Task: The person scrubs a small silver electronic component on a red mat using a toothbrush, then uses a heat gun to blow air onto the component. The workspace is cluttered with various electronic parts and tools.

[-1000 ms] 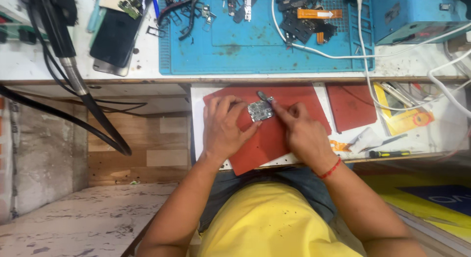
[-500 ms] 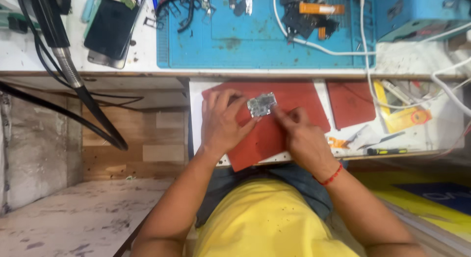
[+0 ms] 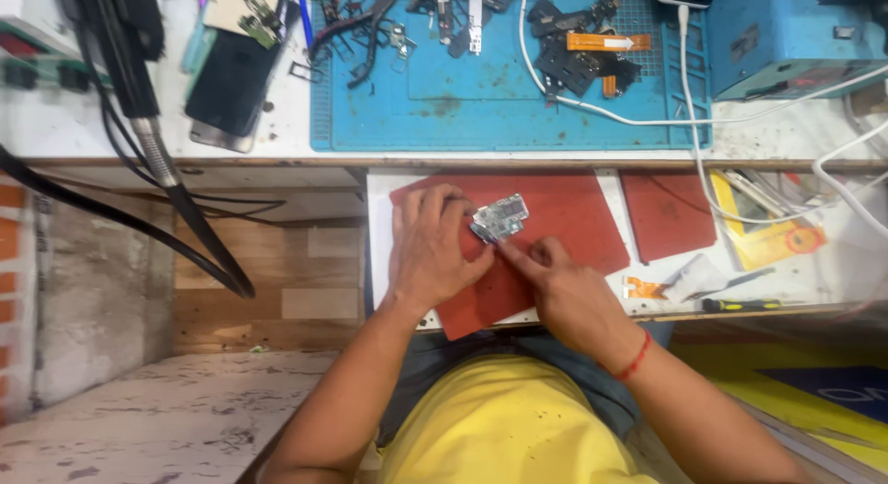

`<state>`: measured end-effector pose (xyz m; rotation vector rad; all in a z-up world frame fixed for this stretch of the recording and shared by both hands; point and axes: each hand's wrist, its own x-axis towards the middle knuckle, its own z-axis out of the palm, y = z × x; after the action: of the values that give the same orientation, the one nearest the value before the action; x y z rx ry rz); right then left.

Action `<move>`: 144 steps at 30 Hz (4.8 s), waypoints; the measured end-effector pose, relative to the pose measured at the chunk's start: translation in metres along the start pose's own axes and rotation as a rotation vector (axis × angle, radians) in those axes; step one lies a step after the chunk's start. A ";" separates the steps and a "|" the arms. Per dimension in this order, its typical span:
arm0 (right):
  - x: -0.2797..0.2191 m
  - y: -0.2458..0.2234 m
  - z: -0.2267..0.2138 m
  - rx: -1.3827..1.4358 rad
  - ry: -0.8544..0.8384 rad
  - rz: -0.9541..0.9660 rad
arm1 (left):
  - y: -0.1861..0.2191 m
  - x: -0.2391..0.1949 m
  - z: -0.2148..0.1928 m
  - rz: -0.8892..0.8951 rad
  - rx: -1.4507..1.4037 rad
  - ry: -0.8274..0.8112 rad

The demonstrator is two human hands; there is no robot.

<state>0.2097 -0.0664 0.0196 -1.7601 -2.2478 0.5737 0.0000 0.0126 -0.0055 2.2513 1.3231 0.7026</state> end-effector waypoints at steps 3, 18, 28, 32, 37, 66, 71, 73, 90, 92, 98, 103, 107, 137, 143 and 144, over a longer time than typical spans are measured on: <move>-0.006 0.003 0.001 -0.078 0.122 0.176 | 0.000 -0.004 0.001 0.007 0.003 0.010; 0.001 0.007 -0.001 -0.051 0.125 0.206 | -0.004 0.007 0.001 0.063 -0.023 0.042; 0.005 -0.004 -0.011 -0.020 0.025 0.146 | 0.000 0.003 -0.004 0.051 -0.037 0.032; 0.002 -0.007 -0.010 -0.043 0.075 0.173 | 0.000 0.001 -0.002 0.040 -0.042 0.030; 0.007 -0.005 -0.007 -0.010 0.004 0.064 | -0.002 0.003 -0.006 0.027 -0.020 0.019; 0.003 -0.006 -0.006 0.018 -0.068 0.107 | 0.000 0.003 -0.008 0.051 -0.013 0.050; 0.006 -0.006 -0.011 -0.017 -0.031 0.172 | 0.004 0.003 -0.006 0.034 -0.025 0.055; 0.005 -0.006 -0.006 0.004 -0.037 0.172 | 0.003 0.003 -0.008 0.041 -0.007 0.047; 0.001 -0.009 -0.005 -0.030 0.013 0.262 | 0.005 0.002 -0.003 0.031 -0.031 0.042; 0.003 -0.009 -0.005 0.024 -0.027 0.107 | 0.005 0.002 -0.005 0.032 -0.027 0.063; -0.004 0.000 -0.003 -0.038 0.023 0.200 | 0.009 0.001 -0.004 0.017 -0.042 0.042; -0.003 -0.004 0.000 -0.024 0.021 0.170 | 0.007 0.002 -0.008 0.048 -0.025 0.061; 0.005 -0.006 -0.003 0.005 0.007 0.146 | 0.007 0.005 -0.010 0.031 -0.015 0.041; 0.005 -0.004 -0.005 -0.044 0.034 0.112 | 0.006 0.002 -0.011 0.075 0.005 0.073; 0.002 -0.009 -0.002 -0.043 0.033 0.112 | 0.002 -0.005 -0.002 0.062 -0.018 0.093; 0.005 -0.008 -0.002 -0.011 -0.002 0.057 | 0.001 -0.003 -0.004 0.072 -0.007 0.102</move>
<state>0.2020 -0.0626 0.0250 -1.8350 -2.2120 0.5762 -0.0028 0.0098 -0.0027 2.2949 1.2886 0.8565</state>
